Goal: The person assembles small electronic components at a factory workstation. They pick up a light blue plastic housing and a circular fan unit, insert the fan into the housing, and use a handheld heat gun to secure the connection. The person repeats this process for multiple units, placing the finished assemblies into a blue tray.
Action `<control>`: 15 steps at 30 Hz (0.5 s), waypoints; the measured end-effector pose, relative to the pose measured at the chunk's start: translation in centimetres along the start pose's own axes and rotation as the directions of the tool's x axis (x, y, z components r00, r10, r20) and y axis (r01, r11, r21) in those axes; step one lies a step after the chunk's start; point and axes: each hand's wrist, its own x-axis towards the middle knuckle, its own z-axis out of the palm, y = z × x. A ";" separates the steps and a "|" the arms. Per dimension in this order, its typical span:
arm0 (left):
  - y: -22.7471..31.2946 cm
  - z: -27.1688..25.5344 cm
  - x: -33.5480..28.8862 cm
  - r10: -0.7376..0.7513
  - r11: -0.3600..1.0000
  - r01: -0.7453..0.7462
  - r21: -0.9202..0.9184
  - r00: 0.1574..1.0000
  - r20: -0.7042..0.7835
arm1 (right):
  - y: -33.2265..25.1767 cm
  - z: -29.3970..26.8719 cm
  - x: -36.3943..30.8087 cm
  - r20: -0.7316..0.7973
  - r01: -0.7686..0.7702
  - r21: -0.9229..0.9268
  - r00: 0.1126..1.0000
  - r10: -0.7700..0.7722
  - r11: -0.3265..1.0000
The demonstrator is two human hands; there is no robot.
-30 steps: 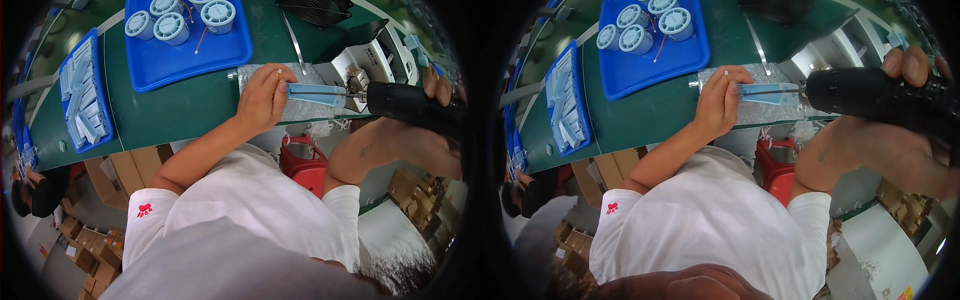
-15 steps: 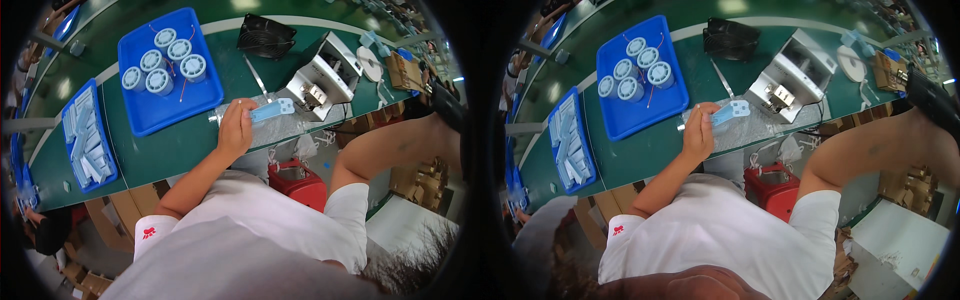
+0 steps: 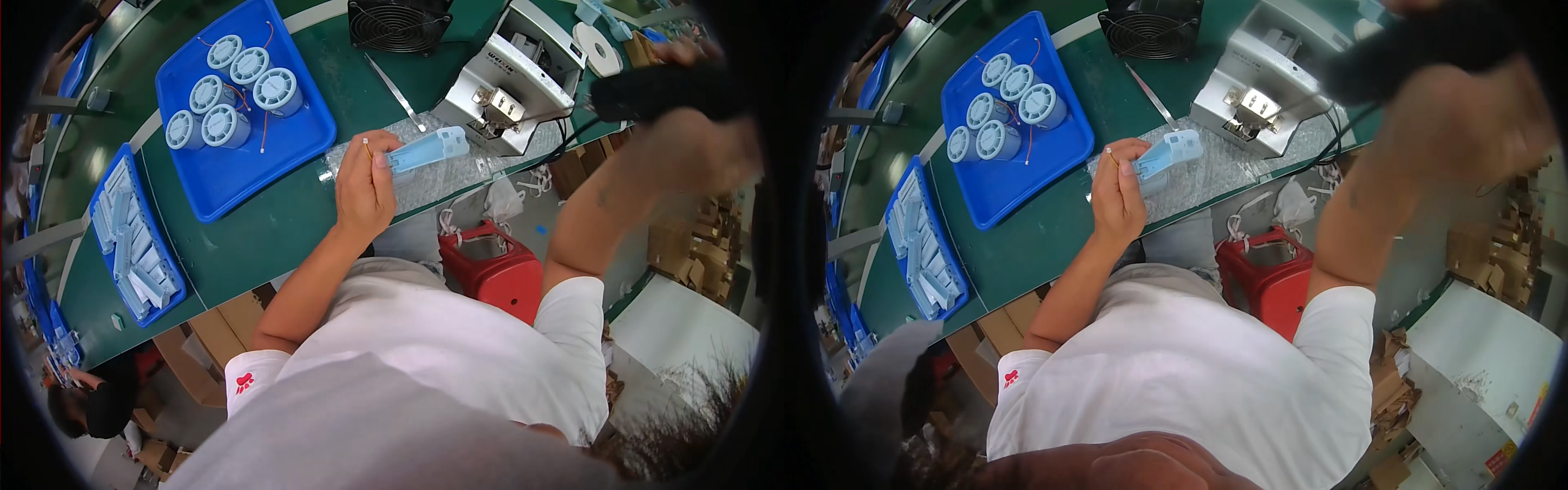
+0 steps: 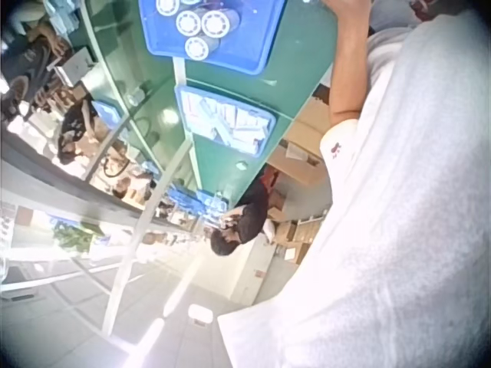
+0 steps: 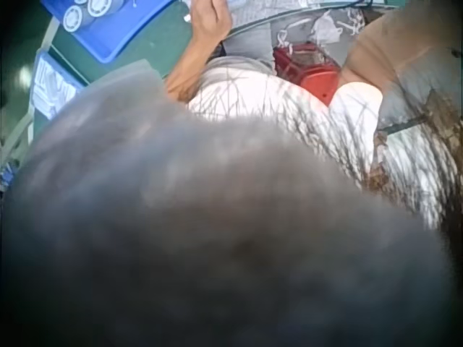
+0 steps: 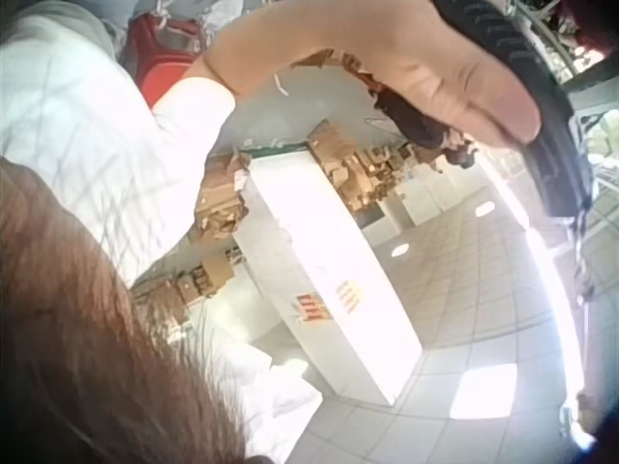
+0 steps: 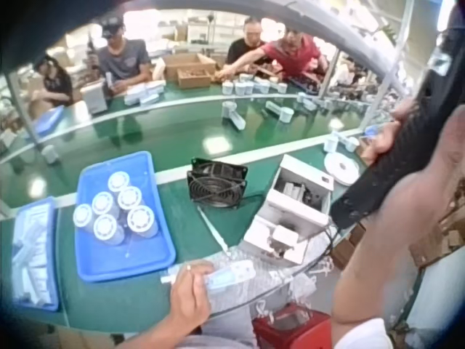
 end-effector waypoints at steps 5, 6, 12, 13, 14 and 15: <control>-0.2 0.1 -0.1 -0.011 1.000 0.011 -0.006 1.000 0.000 | 2.0 3.9 -1.5 -0.003 0.136 0.082 0.991 -0.136 0.987; -0.1 0.1 -0.1 -0.015 1.000 0.015 -0.006 1.000 -0.002 | 2.3 3.4 -1.5 0.060 0.117 0.108 0.990 -0.124 0.987; 0.4 0.4 0.1 -0.005 1.000 0.005 0.004 1.000 0.001 | 3.3 0.5 -4.2 0.071 -0.291 0.188 0.956 0.283 0.938; 0.3 0.2 0.3 0.017 1.000 -0.016 0.014 1.000 -0.024 | 3.0 -0.3 -4.0 0.183 -0.376 0.397 0.926 0.329 0.838; 0.6 0.0 0.3 -0.026 0.999 0.025 -0.021 1.000 -0.017 | 2.8 -1.1 -3.9 0.292 -0.469 0.562 0.883 0.367 0.681; 0.3 -0.1 0.6 -0.009 1.000 0.008 -0.016 0.999 -0.038 | 1.8 -1.4 -4.0 0.385 -0.478 0.715 0.878 0.284 0.510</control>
